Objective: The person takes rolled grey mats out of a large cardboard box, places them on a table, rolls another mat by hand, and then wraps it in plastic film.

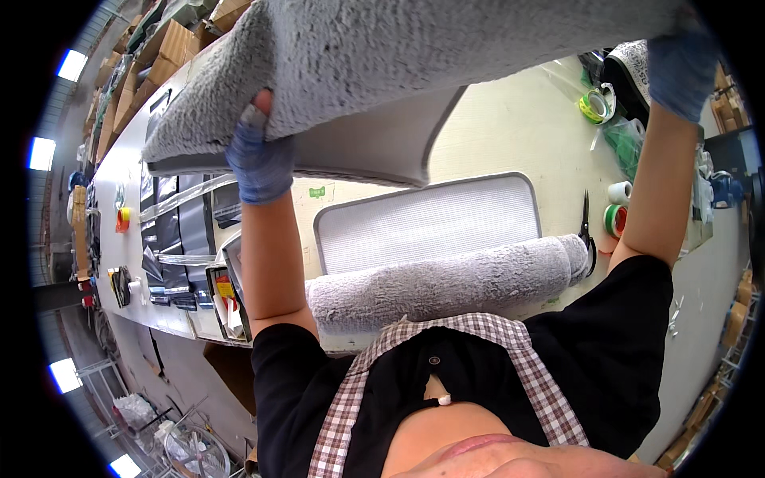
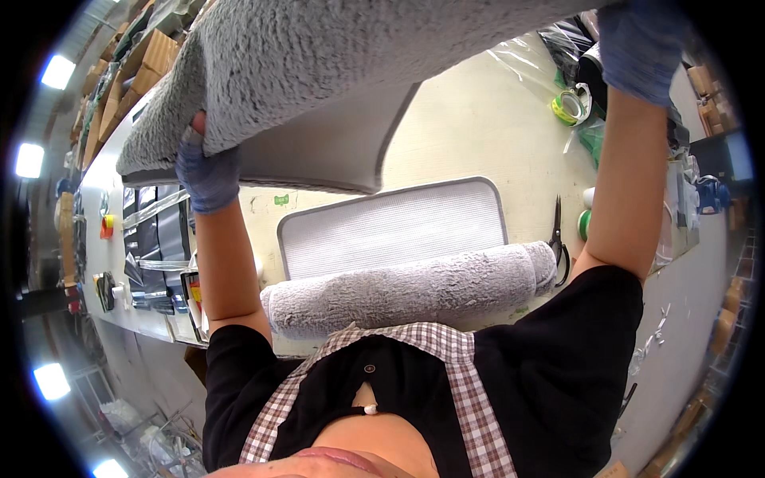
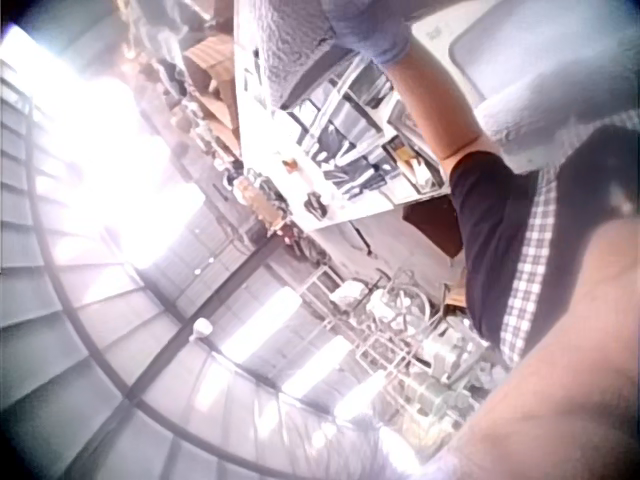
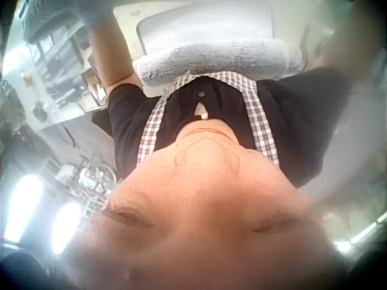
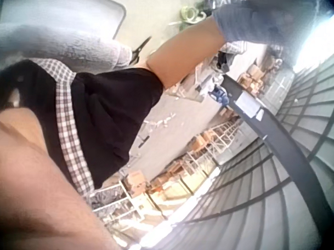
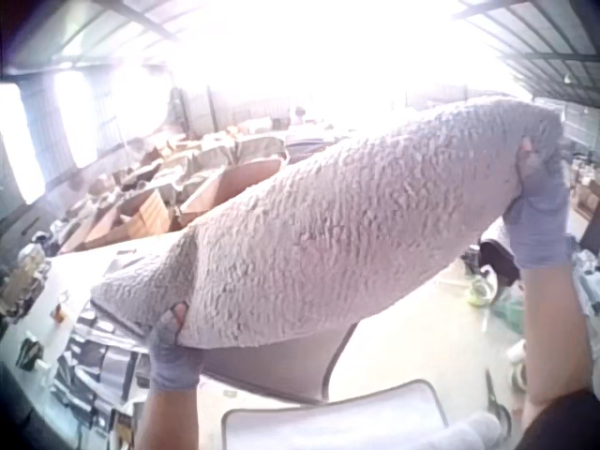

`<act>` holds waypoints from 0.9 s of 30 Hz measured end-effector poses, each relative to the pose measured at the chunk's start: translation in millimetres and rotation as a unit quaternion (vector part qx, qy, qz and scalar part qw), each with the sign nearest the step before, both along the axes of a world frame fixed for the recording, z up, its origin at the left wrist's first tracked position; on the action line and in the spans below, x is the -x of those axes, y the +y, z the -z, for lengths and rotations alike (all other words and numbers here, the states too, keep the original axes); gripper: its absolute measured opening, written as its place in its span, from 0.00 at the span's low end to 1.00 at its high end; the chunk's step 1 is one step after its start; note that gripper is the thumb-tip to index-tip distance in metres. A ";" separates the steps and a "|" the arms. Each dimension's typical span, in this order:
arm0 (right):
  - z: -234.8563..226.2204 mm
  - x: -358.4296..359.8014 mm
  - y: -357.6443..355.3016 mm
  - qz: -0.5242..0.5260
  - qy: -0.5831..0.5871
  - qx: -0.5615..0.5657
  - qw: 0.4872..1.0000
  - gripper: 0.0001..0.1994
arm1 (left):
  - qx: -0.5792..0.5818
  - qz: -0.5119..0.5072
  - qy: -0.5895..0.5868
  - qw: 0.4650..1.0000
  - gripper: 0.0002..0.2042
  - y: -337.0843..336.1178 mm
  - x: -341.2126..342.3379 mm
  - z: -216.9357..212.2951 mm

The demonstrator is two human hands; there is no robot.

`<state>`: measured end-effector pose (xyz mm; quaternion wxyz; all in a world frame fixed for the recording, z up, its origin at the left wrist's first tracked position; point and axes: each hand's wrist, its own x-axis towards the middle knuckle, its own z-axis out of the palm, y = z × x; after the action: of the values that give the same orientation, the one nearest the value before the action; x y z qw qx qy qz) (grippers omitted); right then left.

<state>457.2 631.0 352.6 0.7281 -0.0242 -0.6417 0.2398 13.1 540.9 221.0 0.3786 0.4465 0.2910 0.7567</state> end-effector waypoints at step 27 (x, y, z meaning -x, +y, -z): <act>46.5 -75.9 -2.7 -0.135 -0.046 0.582 0.801 0.12 | 0.043 0.117 -0.067 0.990 0.12 -24.3 -23.2 -207.6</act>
<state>533.2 628.3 306.1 0.5069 -0.3676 -0.4108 0.6627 36.2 516.6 428.6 0.5023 0.4094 0.2430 0.7218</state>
